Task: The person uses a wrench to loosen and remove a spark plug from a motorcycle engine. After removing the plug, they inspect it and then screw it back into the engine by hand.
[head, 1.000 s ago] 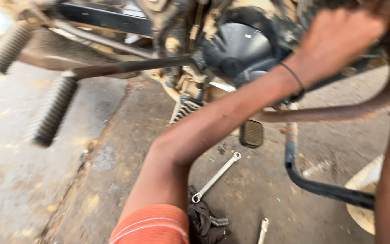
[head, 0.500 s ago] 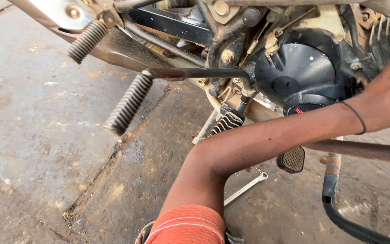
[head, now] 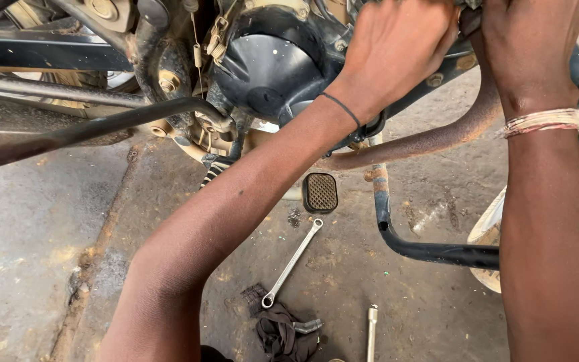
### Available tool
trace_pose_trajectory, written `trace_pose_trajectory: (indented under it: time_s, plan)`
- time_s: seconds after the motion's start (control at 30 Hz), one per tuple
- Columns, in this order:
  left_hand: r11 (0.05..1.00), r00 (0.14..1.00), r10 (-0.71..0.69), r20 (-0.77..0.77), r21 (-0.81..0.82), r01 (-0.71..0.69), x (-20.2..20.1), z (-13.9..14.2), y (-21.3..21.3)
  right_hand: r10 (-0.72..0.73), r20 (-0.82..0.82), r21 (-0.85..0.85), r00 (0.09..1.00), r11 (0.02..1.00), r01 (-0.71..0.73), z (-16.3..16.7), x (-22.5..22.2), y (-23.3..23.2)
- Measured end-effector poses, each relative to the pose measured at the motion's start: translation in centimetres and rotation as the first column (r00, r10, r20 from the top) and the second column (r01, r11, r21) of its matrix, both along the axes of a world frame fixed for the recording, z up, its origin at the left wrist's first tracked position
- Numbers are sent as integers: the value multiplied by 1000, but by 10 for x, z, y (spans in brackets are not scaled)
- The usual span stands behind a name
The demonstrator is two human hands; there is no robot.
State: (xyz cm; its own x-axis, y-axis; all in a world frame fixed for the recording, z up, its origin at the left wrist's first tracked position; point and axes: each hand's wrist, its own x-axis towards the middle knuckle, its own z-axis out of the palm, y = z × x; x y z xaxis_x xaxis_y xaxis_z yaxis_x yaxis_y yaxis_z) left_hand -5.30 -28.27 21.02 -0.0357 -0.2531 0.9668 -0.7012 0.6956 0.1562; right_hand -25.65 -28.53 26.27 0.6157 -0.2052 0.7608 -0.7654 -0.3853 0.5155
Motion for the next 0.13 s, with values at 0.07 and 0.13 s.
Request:
trace_pose_trajectory:
  time_s: [0.07,0.13]
  plan:
    - [1000,999,21,30,-7,-21,-5,-9,-9,-8,43,85,999,996,5,-5,-7,-9]
    - [1000,998,29,47,-12,-29,19,-78,17,-108,-76,35,991,993,111,-8,-15,-21]
